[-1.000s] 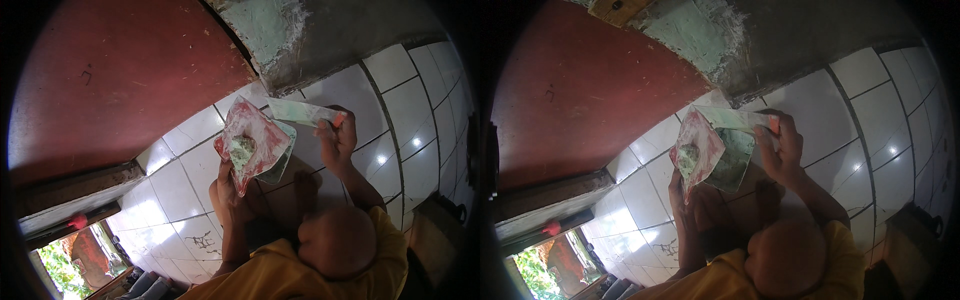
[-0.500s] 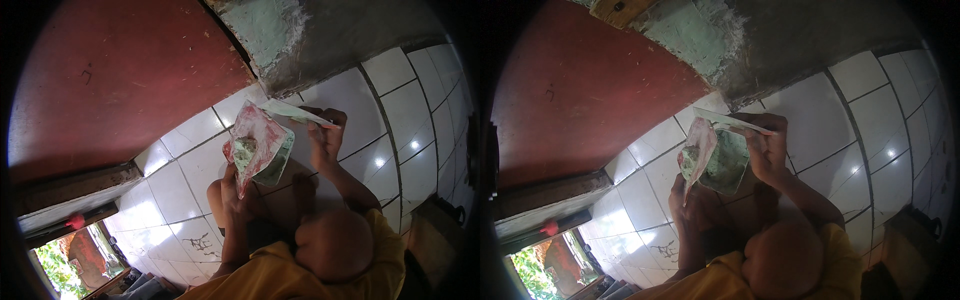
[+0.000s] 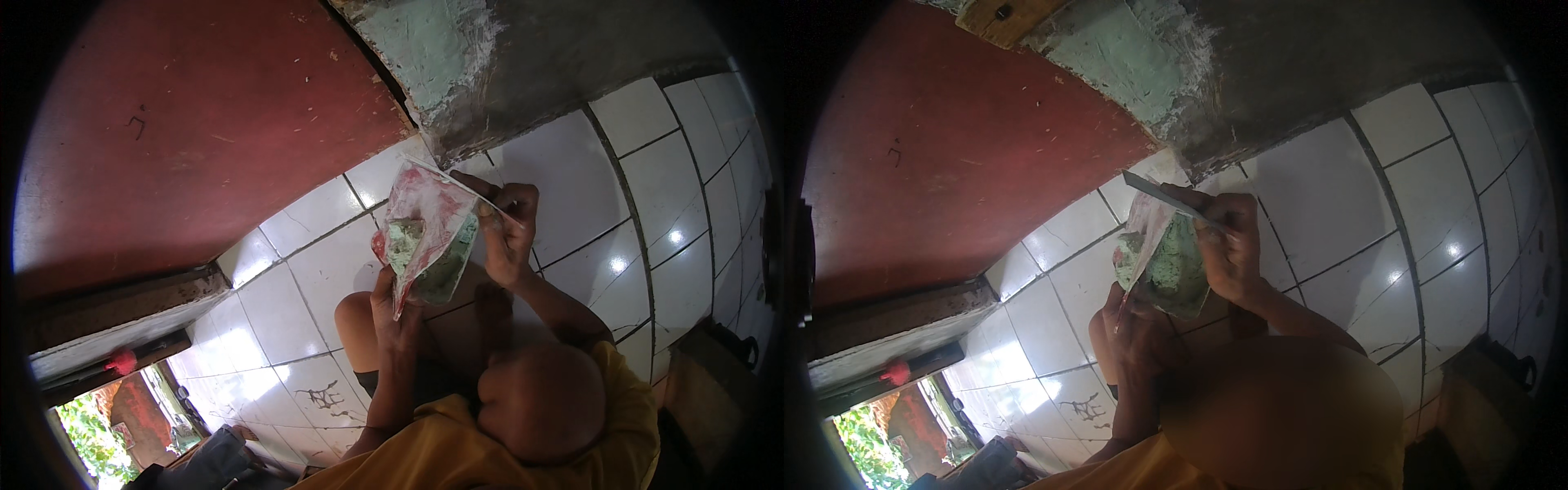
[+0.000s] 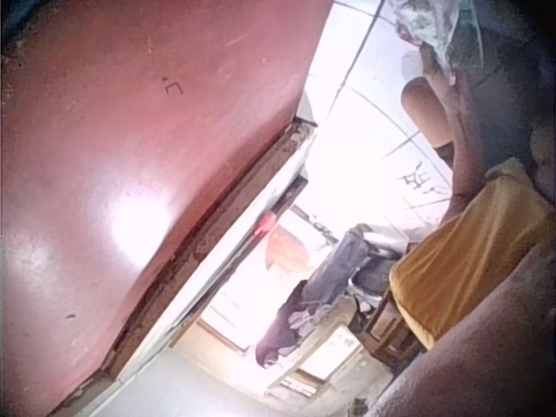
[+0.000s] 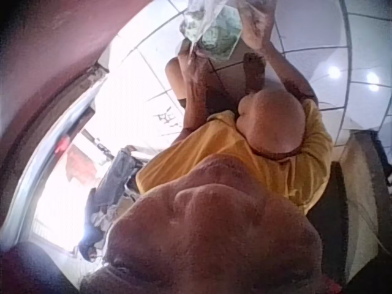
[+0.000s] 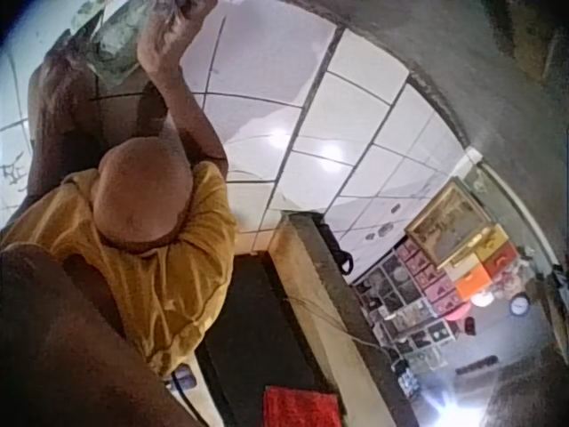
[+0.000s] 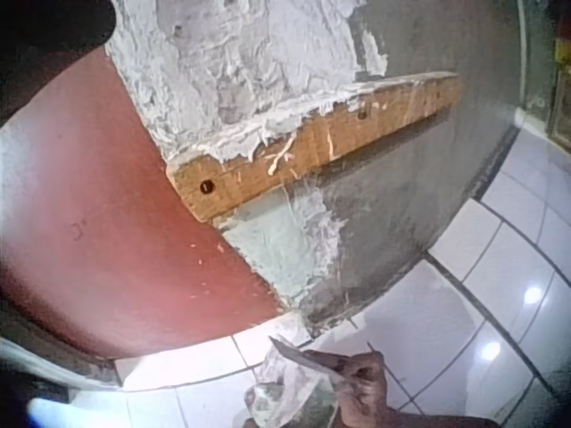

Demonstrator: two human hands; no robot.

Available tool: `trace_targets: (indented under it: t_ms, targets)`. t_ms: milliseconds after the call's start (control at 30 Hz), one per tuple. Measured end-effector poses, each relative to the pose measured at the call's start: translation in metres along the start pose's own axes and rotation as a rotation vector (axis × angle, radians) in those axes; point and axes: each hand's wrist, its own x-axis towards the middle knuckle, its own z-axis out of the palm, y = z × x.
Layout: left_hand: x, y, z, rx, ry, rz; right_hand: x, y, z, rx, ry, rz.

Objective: The person scoops green plaster from a container onto a hawk and applies it to a damaged wall section using a trowel. The person repeatedly smooths the plaster over the rough surface near the floor level.

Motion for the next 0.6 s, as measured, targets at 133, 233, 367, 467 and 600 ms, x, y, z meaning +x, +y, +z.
trace_targets:
  t_ms: [133, 233, 367, 467, 600]
  targets:
    - [0.004, -0.001, -0.002, 0.094, 0.08, 0.046, -0.005, -0.001, 0.0, -0.051, 0.052, 0.014]
    - [0.006, 0.005, 0.005, 1.315, 0.292, 0.135, -0.023, 0.006, -0.005, -0.161, 0.067, 0.032]
    - [0.01, 0.007, 0.017, 1.116, 0.35, 0.326, -0.047, 0.02, -0.018, -0.295, 0.023, 0.058]
    - [0.015, 0.013, 0.0, 1.452, 0.205, 0.557, -0.074, 0.016, -0.026, -0.232, -0.097, 0.147]
    - [0.007, 0.022, 0.014, 0.775, 0.193, 0.318, -0.057, 0.017, -0.052, -0.189, 0.217, 0.463]
